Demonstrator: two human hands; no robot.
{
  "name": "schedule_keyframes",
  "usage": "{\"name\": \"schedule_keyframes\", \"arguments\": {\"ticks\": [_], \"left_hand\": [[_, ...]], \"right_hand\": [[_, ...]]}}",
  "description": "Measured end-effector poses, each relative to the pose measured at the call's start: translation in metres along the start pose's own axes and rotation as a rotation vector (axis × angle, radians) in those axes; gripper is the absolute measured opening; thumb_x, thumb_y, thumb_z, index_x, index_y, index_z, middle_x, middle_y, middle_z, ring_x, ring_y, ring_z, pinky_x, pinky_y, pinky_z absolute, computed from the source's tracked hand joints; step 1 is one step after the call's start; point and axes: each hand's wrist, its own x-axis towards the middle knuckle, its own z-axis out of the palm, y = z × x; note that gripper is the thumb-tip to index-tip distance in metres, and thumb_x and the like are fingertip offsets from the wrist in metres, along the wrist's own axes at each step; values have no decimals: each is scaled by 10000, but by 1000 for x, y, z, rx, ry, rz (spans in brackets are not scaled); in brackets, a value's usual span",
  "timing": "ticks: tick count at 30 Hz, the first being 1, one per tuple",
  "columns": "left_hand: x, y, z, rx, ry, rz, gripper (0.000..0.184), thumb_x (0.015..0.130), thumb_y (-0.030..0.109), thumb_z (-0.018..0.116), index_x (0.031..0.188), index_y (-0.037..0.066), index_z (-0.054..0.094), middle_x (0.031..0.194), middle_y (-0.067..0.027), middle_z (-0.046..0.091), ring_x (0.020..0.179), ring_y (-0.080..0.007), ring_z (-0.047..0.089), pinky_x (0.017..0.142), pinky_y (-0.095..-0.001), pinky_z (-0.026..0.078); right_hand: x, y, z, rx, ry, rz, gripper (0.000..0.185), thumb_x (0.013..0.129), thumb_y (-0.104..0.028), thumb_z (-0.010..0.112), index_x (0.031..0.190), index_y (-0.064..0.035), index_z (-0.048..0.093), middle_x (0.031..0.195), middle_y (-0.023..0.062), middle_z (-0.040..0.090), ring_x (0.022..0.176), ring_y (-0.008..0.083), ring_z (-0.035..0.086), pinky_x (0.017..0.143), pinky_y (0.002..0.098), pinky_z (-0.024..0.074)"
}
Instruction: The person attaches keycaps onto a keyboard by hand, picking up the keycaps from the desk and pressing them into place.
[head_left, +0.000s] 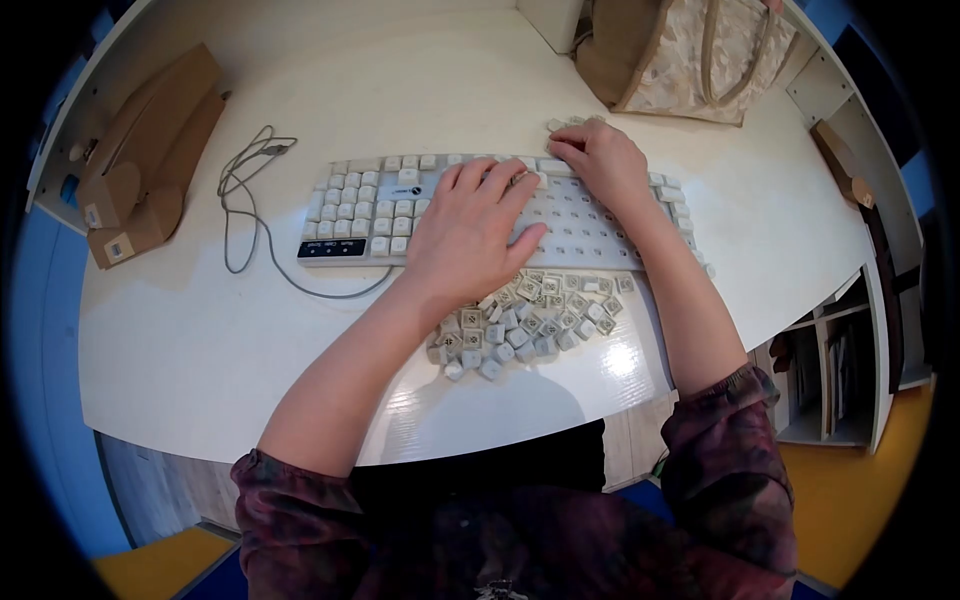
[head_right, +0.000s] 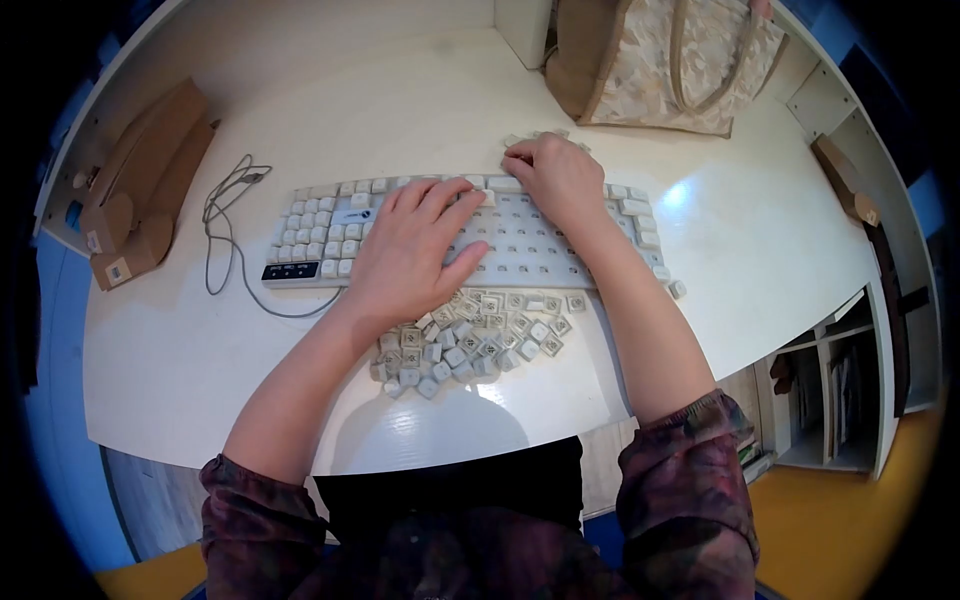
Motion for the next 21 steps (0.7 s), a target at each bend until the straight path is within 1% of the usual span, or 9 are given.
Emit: {"name": "schedule_keyframes", "arguments": {"ticks": [1, 4, 7, 10, 13, 16, 21], "left_hand": [[0, 0, 0, -4, 0, 0, 467, 920, 313, 616, 1298, 43, 567, 1353, -121, 531, 1274, -310, 451, 1105, -446, 338], [0, -1, 0, -15, 3, 5, 467, 915, 314, 617, 1293, 44, 570, 1350, -120, 533, 1270, -311, 455, 1103, -447, 339], [0, -3, -2, -28, 6, 11, 468, 908, 314, 621, 1291, 48, 574, 1346, -114, 537, 1266, -311, 460, 1100, -447, 343], [0, -6, -1, -24, 11, 9, 467, 902, 320, 629, 1289, 63, 582, 1343, -102, 542, 1262, -307, 465, 1097, -447, 346], [-2, -11, -4, -10, 0, -10, 462, 899, 328, 634, 1290, 85, 592, 1341, -90, 545, 1263, -302, 468, 1096, -447, 348], [-1, -12, -6, 6, -3, -30, 458, 900, 336, 635, 1291, 100, 600, 1337, -84, 549, 1265, -297, 469, 1094, -445, 347], [-2, -14, -4, 21, 3, -26, 462, 904, 341, 631, 1296, 99, 601, 1337, -85, 550, 1267, -294, 468, 1092, -442, 345]], "right_hand": [[0, 1, 0, 15, 16, -8, 195, 858, -310, 717, 963, -163, 790, 986, 71, 726, 874, 275, 699, 771, 395, 547], [1, 3, 2, 200, 81, -14, 199, 838, -286, 732, 974, -148, 778, 922, 76, 733, 824, 256, 705, 750, 380, 548], [0, -6, -5, 343, 68, 110, 184, 820, -212, 740, 968, -104, 746, 854, 75, 723, 773, 218, 696, 722, 343, 541], [-8, -7, -12, 421, 92, -70, 177, 802, -141, 754, 953, -65, 703, 813, 75, 701, 732, 185, 666, 701, 316, 529], [-15, -6, -19, 460, 19, -104, 178, 781, -83, 766, 927, -36, 675, 775, 75, 676, 689, 175, 632, 678, 313, 520], [-25, -10, -28, 452, -145, -28, 192, 770, -74, 776, 919, -24, 666, 753, 78, 659, 692, 177, 623, 671, 318, 516], [-27, -16, -30, 422, -141, -100, 201, 768, -70, 780, 925, -9, 670, 749, 86, 659, 700, 188, 630, 671, 320, 517]]}}
